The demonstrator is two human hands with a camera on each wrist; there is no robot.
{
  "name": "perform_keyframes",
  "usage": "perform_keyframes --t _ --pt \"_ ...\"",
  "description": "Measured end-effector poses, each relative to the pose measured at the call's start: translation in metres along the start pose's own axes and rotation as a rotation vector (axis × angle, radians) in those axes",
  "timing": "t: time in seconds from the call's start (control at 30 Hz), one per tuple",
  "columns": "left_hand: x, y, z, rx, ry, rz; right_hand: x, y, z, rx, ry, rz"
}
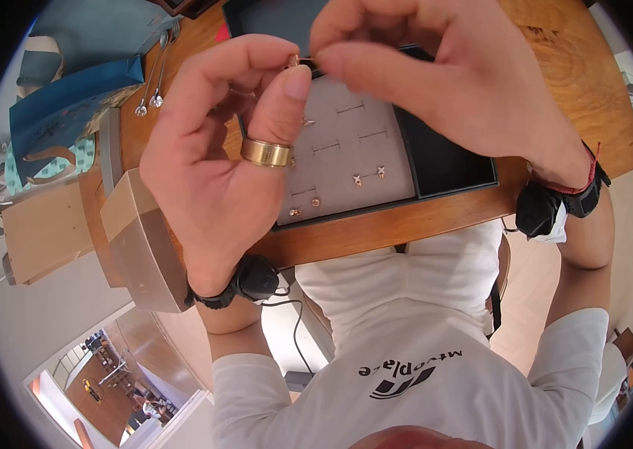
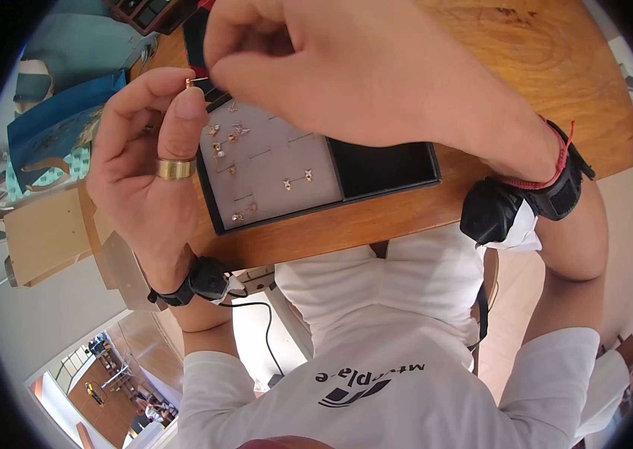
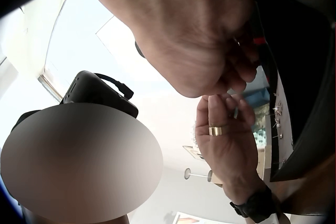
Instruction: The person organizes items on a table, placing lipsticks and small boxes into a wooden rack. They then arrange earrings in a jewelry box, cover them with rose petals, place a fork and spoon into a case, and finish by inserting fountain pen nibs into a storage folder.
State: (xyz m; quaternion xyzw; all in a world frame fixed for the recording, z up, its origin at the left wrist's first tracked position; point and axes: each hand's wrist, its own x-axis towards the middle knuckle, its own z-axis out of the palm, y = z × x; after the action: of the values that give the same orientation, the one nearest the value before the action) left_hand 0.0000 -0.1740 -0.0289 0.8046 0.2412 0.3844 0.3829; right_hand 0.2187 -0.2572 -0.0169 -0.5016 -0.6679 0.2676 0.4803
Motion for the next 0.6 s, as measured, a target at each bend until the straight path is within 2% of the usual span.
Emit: perform_keyframes --t 0.07,0.13,0.17,0.23,0.3,0.37,0.4,0.47,0.6 --pt "0.0 0.001 0.0 0.013 0.006 -0.014 0.001 0.005 -0.001 0.084 0.0 0.051" --pt "0.001 0.001 -0.001 0.232 -0.109 -0.025 0.004 0.006 0.005 0.013 0.233 0.127" --pt "0.002 0.002 -0.002 0.23 -0.111 -0.024 0.006 0.008 0.005 0.012 0.234 0.128" --pt "0.006 0.001 -0.001 0.386 -0.381 0.122 0.008 0.014 0.004 0.044 0.319 0.138" --pt "0.003 -0.003 0.005 0.352 -0.405 0.156 0.007 0.013 0.002 0.004 0.331 0.134" --pt "0.0 -0.003 0.009 0.411 -0.424 0.161 0.006 0.017 -0.003 0.28 0.215 0.115" --pt "0.0 -0.004 0.01 0.41 -0.427 0.16 0.005 0.016 -0.001 0.281 0.217 0.117" --pt "0.001 -0.007 0.009 0.386 -0.413 0.168 0.004 0.009 0.006 -0.014 0.245 0.11" --pt "0.002 -0.003 0.01 0.401 -0.443 0.184 0.005 0.009 0.007 -0.037 0.274 0.07"
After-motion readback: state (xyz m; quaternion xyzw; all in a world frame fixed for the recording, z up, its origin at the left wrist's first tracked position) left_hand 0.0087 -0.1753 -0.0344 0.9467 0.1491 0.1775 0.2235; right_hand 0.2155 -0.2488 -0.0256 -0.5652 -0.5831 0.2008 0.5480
